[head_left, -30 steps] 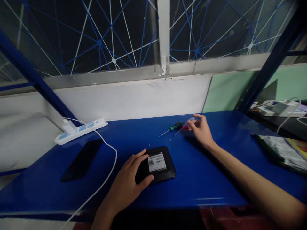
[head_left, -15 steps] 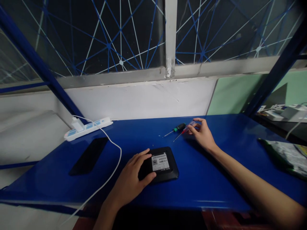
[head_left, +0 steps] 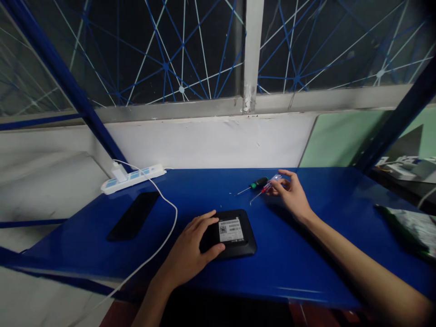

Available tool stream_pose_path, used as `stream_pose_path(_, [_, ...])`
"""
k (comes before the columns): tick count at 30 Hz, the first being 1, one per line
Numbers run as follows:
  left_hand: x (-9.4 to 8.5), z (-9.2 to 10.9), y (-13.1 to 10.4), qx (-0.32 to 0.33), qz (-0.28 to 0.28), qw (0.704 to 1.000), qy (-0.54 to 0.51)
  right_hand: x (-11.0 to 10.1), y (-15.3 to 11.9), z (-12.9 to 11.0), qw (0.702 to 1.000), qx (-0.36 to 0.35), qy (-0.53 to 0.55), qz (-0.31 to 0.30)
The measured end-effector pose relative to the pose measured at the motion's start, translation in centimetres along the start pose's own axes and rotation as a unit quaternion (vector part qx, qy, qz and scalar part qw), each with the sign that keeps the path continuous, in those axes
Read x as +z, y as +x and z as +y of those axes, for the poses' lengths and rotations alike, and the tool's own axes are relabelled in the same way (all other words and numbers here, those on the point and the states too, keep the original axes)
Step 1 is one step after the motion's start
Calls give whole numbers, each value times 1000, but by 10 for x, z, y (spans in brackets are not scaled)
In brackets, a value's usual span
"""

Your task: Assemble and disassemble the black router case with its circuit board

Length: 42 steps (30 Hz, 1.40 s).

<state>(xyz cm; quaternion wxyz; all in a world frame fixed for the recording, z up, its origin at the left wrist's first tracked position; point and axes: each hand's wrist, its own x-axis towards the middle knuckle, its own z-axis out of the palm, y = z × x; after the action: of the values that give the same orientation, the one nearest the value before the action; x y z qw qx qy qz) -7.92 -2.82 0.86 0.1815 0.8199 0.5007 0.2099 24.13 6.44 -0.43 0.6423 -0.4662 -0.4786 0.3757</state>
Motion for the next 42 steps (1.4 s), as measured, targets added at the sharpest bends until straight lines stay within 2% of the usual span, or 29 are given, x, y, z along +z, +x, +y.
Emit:
stream_pose_path(8, [0,0,0,-11,-1,1000,9,14,-13,-13,998,42,50,-21])
stream_pose_path(18, [-2,4,2,9,-23,999,22,28,-31,-24,995,47,60,-66])
stream_pose_path(25, [0,2,0,9,-16,1000,8,26,-30,-23,997,32,13,-72])
stream_pose_path(32, [1,1,0,5,-18,1000,15,28,-33,-24,996,50,40,-67])
stream_pose_path(42, [2,0,0,5,-18,1000,10,23,-29,-18,997,30,20,-63])
